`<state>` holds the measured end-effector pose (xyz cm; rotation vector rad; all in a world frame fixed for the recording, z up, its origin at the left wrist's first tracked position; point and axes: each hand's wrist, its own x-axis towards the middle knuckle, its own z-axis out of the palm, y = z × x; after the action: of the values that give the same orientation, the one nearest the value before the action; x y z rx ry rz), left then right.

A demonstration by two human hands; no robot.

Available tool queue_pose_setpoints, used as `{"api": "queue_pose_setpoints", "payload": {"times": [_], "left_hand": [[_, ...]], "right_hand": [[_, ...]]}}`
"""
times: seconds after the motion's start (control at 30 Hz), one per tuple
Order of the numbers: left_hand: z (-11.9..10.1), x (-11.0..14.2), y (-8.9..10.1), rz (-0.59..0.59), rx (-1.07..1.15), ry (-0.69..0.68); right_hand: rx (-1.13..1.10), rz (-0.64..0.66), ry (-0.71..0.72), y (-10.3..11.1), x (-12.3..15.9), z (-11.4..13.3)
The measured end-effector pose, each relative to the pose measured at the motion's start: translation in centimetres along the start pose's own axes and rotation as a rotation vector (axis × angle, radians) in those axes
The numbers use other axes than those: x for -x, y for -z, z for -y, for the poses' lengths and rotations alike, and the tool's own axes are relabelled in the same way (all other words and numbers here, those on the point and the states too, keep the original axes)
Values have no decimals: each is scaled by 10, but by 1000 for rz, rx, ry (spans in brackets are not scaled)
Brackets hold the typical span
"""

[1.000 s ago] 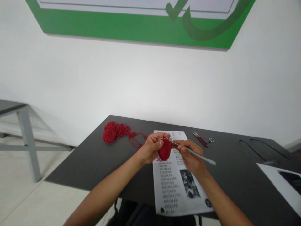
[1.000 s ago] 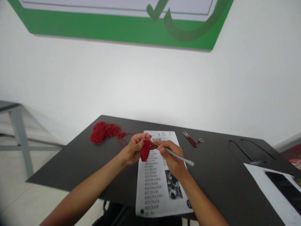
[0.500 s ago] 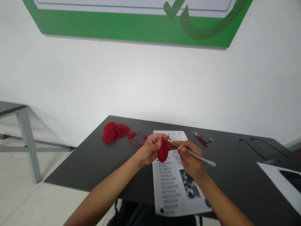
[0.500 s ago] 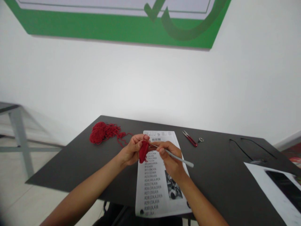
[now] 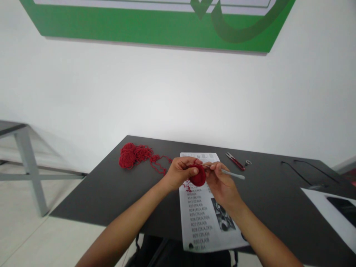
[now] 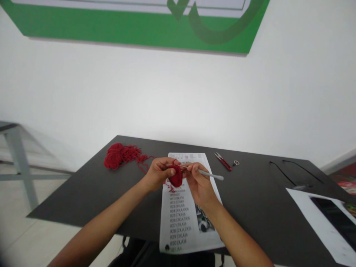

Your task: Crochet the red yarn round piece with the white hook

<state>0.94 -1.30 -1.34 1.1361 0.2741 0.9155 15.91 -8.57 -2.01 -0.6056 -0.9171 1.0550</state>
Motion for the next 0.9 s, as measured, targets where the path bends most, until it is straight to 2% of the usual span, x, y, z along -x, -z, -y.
{"api": "queue_pose_setpoints", "payload": {"times": [0.17,0.37,0.53,0.67,0.9], "left_hand": [[-4,-1,-3,-83,-84,-15],[-4,-2,-8,-141,-101,26],[-2,-2,-6,-97,-102,75],[0,-1,-6,-107,-97,72],[-2,0,-9,-134,-124,88]], "right_hand": [[197,-120,107,1,0,-4],[489,-140,130,5,1,0],[491,-171,124,6,1,1],[509,-196,198,7,-1,0],[720,-118,313,3,-3,15]]}}
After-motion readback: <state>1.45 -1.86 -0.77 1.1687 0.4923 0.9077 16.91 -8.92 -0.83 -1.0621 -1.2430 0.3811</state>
